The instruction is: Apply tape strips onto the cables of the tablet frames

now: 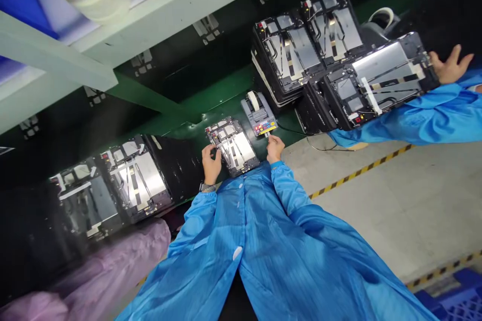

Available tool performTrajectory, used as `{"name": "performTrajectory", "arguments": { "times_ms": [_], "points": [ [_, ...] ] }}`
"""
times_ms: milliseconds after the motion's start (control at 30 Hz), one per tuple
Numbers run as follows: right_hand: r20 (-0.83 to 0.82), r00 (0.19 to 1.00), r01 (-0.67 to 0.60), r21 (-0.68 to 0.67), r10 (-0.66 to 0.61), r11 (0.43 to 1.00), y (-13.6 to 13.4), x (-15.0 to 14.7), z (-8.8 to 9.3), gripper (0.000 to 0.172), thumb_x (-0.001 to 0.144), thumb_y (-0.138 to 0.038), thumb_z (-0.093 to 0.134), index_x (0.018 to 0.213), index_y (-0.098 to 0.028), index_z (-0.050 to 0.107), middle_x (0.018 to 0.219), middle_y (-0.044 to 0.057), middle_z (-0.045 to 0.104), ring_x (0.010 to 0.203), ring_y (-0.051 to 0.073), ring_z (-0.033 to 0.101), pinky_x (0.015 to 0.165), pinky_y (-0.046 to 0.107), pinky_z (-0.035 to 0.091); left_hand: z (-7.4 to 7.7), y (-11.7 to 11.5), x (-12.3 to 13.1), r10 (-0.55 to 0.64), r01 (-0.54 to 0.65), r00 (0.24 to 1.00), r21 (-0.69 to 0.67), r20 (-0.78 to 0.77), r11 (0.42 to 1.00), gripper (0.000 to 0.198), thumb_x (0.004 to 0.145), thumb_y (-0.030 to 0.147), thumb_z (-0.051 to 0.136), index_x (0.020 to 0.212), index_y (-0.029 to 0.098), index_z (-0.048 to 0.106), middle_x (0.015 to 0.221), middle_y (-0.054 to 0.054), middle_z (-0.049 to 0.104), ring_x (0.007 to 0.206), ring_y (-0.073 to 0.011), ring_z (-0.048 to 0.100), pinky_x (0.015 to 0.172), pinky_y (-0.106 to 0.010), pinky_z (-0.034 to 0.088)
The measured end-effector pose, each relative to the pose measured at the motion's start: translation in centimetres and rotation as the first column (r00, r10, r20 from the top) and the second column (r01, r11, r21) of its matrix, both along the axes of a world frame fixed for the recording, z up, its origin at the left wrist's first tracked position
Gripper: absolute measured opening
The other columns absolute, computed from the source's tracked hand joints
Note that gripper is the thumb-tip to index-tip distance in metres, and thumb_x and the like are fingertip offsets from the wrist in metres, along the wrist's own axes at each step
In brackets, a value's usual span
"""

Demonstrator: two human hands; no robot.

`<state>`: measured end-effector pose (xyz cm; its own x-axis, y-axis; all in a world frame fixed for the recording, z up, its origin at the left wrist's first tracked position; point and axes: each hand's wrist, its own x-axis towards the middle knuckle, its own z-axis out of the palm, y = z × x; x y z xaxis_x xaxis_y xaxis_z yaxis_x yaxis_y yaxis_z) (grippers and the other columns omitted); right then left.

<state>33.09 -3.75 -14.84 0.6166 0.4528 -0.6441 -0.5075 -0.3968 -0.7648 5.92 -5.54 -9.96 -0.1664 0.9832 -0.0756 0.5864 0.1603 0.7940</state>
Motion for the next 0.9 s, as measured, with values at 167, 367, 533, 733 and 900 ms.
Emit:
{"name": "performTrajectory", "arguments": {
  "times_ms": [167, 367, 533, 733, 900],
  "points": [
    [-0.058, 0.993, 0.104, -0.017, -0.105, 0.994, 0.4, -0.7, -0.3, 0.015, 0.084, -0.018, 0.069, 0.096, -0.019, 0.061, 0.073, -0.005, 0.065, 0.060, 0.008, 0.059, 0.053, 0.016, 0.050, -0.5, 2.4, 1.1, 0.012, -0.008, 0.997, 0.046, -0.075, 0.999, 0.034, 0.093, 0.022, 0.063, 0.127, 0.021, 0.064, 0.142, -0.018, 0.055, 0.143, -0.0332, 0.048, 0.125, -0.055, 0.035],
    [-0.098, 0.988, 0.110, -0.120, -0.122, 0.987, 2.0, -0.9, -0.9, 0.025, 0.079, -0.014, 0.073, 0.097, -0.020, 0.057, 0.070, -0.005, 0.062, 0.063, 0.011, 0.062, 0.059, 0.022, 0.057, -0.2, 5.7, 3.1, 0.009, -0.002, 0.981, 0.037, -0.192, 0.999, 0.049, 0.092, 0.022, 0.066, 0.139, 0.017, 0.056, 0.159, -0.022, 0.042, 0.152, -0.0379, 0.034, 0.126, -0.057, 0.028],
    [0.064, 0.997, 0.053, -0.024, -0.052, 0.998, -2.5, -1.8, -0.2, 0.049, 0.083, -0.027, 0.072, 0.126, -0.020, 0.052, 0.078, -0.006, 0.063, 0.068, 0.012, 0.065, 0.075, 0.029, 0.063, -1.2, 2.1, 2.1, 0.173, -0.192, 0.973, -0.113, -0.154, 0.975, 0.055, 0.094, 0.026, 0.066, 0.144, 0.014, 0.048, 0.154, -0.023, 0.045, 0.149, -0.0319, 0.040, 0.128, -0.049, 0.030],
    [0.478, 0.789, -0.526, 0.199, 0.386, 0.827, -7.8, -4.5, 1.4, 0.071, 0.091, -0.041, 0.070, 0.153, -0.022, 0.039, 0.128, 0.011, 0.063, 0.119, 0.020, 0.068, 0.112, 0.044, 0.054, -2.7, -2.5, 1.1, 0.282, -0.264, 0.959, -0.312, 0.013, 0.913, 0.039, 0.096, 0.034, 0.067, 0.129, 0.020, 0.055, 0.138, -0.015, 0.055, 0.128, -0.0246, 0.060, 0.115, -0.043, 0.048],
    [0.567, 0.635, -0.701, 0.138, 0.525, 0.700, -6.8, -5.7, 0.8, 0.072, 0.098, -0.041, 0.061, 0.160, -0.022, 0.030, 0.143, 0.018, 0.054, 0.133, 0.025, 0.062, 0.112, 0.045, 0.055, -1.7, -5.1, 2.1, 0.251, -0.238, 0.968, -0.351, -0.007, 0.906, 0.024, 0.094, 0.036, 0.068, 0.109, 0.019, 0.062, 0.106, -0.008, 0.063, 0.096, -0.0206, 0.065, 0.098, -0.041, 0.055]
  ]
}}
